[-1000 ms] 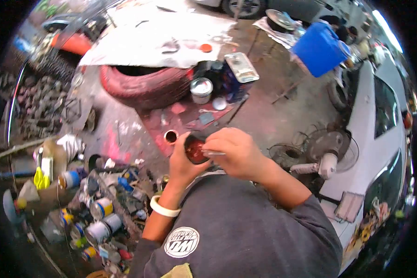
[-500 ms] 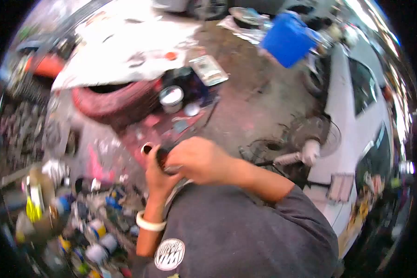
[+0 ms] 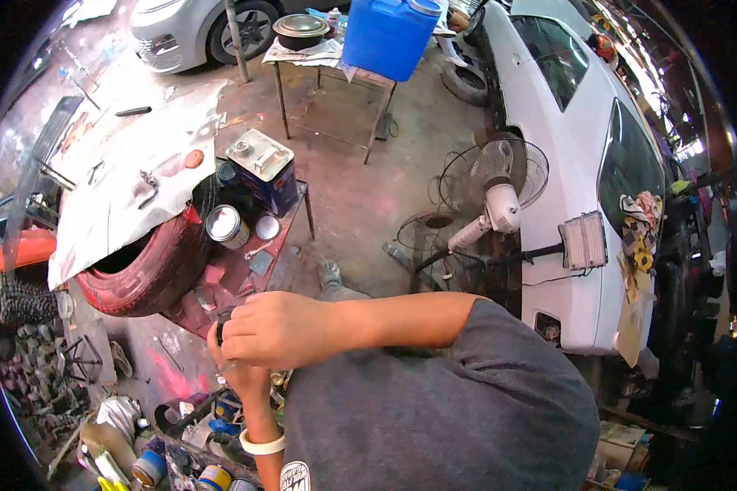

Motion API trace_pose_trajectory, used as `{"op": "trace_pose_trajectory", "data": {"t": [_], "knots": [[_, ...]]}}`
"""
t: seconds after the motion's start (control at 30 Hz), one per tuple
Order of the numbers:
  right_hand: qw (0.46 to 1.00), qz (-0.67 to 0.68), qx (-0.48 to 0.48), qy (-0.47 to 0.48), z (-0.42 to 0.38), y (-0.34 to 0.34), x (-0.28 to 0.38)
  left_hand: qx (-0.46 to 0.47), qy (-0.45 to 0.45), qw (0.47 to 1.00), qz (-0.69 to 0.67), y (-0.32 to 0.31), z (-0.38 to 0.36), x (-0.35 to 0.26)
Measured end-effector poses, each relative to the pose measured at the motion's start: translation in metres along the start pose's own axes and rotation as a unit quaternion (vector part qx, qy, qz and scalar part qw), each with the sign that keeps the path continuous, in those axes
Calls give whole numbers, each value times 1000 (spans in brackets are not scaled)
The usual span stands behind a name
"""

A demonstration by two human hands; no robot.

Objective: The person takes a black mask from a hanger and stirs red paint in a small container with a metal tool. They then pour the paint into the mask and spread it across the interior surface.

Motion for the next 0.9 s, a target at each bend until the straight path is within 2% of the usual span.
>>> {"op": "trace_pose_trajectory", "data": {"t": [0.2, 0.3, 0.4, 0.43, 0.47, 0.5, 0.57, 0.67, 0.77, 0.8, 0.9], "knots": [[999, 4, 46, -15, -3, -6, -4, -13, -27, 999, 41, 0, 1, 7], [999, 41, 13, -33, -3, -3, -9, 6, 3, 999, -47, 1, 4, -3], [995, 41, 86, -38, -3, -8, -15, -28, -14, 999, -38, 8, 6, -26], [997, 39, 64, -34, -2, -5, -16, -42, -26, 999, -16, 12, 4, -33], [998, 34, 41, -32, -1, -1, -17, -22, 36, 996, -82, 8, 6, -23], [997, 46, 52, -39, 1, -1, -18, -51, 4, 998, -25, 17, 5, -48], [993, 60, 78, -59, 5, -1, -20, -57, 16, 998, -28, 19, 4, -43], [996, 58, 40, -49, 3, 2, -18, -47, 29, 998, -33, 20, 1, -41], [994, 82, 59, -38, 7, -5, -19, -36, 55, 996, -58, 15, -1, -26], [994, 83, 56, -39, 7, -6, -18, -52, 31, 997, -44, 15, -1, -28], [994, 77, 58, -41, 7, -1, -17, -48, 38, 997, -57, 16, -2, -31]]}}
Point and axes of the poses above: each hand's wrist, its own z-axis towards the middle knuckle, its own y-axis out of the back of the hand, x = y × z, the point moved 8 cm from there along z, towards the middle knuckle, and after that the axes turned 14 degrees about y, right-handed, at the moved point
